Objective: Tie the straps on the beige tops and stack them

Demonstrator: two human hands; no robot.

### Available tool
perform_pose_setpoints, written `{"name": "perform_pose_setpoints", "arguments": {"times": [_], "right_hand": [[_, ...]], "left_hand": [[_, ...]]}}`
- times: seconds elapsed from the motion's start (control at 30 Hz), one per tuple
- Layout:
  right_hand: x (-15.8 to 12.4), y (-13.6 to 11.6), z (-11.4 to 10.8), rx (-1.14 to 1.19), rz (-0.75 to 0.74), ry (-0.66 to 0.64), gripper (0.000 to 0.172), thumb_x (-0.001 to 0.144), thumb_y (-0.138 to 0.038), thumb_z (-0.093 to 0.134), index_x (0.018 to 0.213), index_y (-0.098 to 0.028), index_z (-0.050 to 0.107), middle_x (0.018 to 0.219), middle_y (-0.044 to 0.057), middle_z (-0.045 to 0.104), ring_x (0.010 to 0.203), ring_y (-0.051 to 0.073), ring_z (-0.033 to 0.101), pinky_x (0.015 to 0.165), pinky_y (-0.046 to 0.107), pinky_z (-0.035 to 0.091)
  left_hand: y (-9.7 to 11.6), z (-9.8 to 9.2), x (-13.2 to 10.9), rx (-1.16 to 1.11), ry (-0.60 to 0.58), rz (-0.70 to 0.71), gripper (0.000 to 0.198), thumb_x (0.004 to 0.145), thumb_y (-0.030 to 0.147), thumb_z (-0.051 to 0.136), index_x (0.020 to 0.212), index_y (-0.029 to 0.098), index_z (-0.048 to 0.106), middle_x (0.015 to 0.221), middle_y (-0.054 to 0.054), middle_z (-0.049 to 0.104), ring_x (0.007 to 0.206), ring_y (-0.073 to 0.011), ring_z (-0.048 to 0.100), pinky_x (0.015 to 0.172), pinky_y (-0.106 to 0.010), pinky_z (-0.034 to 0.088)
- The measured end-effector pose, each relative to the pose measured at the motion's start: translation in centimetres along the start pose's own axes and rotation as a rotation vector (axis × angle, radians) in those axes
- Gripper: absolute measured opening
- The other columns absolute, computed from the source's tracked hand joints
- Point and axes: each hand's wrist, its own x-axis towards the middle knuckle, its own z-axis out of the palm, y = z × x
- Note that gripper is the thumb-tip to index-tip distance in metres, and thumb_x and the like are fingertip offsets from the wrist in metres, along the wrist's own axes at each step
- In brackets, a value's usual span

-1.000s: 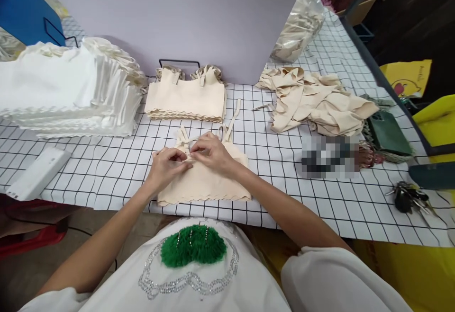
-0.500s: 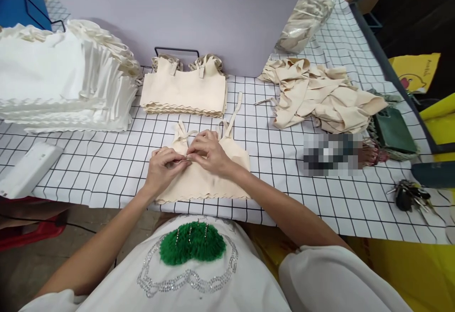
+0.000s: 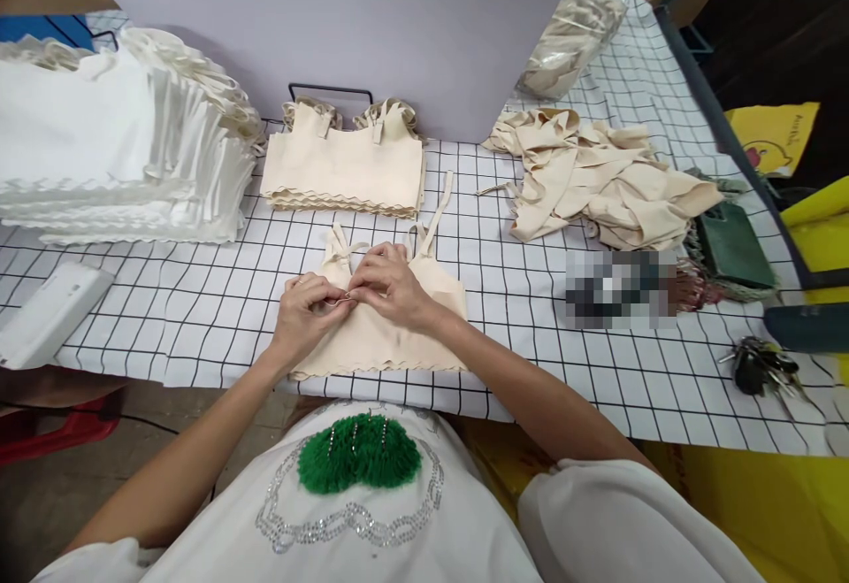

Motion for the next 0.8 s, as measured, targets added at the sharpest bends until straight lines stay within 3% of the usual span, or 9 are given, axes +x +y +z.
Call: {"name": "perform_pose_setpoints", "arguments": {"times": [0.4, 0.5, 0.63, 0.73, 0.8], "right_hand": [[0.0, 0.1, -0.3, -0.093, -0.067, -0.045, 0.014, 0.096, -0.020, 0.062, 0.085, -0.020, 0.071, 0.083, 0.005, 0.067, 0.102, 0.025, 0.048, 0.095, 0.046, 0.034], [0.2, -0.3, -1.0, -0.183, -0.118, -0.166, 0.022, 0.099, -0.017, 0.053, 0.084, -0.019, 0.068, 0.081, 0.004, 0.064, 0.100, 0.024, 0.047, 0.100, 0.051, 0.033], [1.3, -1.2, -2.1, -0.313, -0.204, -0.379, 0.031, 0.099, -0.010, 0.046, 0.075, -0.018, 0.063, 0.074, 0.002, 0.058, 0.096, 0.022, 0.044, 0.109, 0.066, 0.020], [3.4, -1.5, -3.5, -0.324, -0.165, -0.508, 0.026, 0.095, -0.014, 0.055, 0.070, -0.017, 0.063, 0.068, 0.001, 0.054, 0.091, 0.021, 0.044, 0.108, 0.068, 0.019], [5.3, -1.6, -4.5, -0.279, -0.119, -0.525, 0.021, 0.093, -0.023, 0.062, 0.073, -0.017, 0.064, 0.067, 0.000, 0.052, 0.087, 0.020, 0.045, 0.106, 0.064, 0.023]], "left_hand": [[-0.4, 0.1, -0.1, -0.003, 0.036, 0.073, 0.007, 0.081, 0.019, 0.079, 0.077, 0.024, 0.076, 0.064, 0.005, 0.064, 0.070, -0.0160, 0.056, 0.084, -0.036, 0.036], [-0.6, 0.2, -0.2, -0.012, 0.036, 0.079, 0.009, 0.082, 0.021, 0.078, 0.073, 0.024, 0.075, 0.062, 0.005, 0.063, 0.069, -0.0159, 0.055, 0.084, -0.037, 0.037], [-0.6, 0.2, -0.1, -0.045, 0.032, 0.069, 0.012, 0.083, 0.022, 0.077, 0.072, 0.023, 0.074, 0.061, 0.004, 0.062, 0.069, -0.0165, 0.056, 0.084, -0.038, 0.037], [-0.5, 0.0, 0.1, -0.072, -0.011, 0.034, 0.011, 0.082, 0.022, 0.076, 0.072, 0.023, 0.073, 0.063, 0.003, 0.065, 0.071, -0.0174, 0.058, 0.084, -0.038, 0.038], [-0.5, -0.2, 0.3, -0.088, -0.047, 0.005, 0.010, 0.081, 0.023, 0.077, 0.072, 0.023, 0.072, 0.067, 0.002, 0.069, 0.073, -0.0184, 0.060, 0.083, -0.038, 0.040]]}}
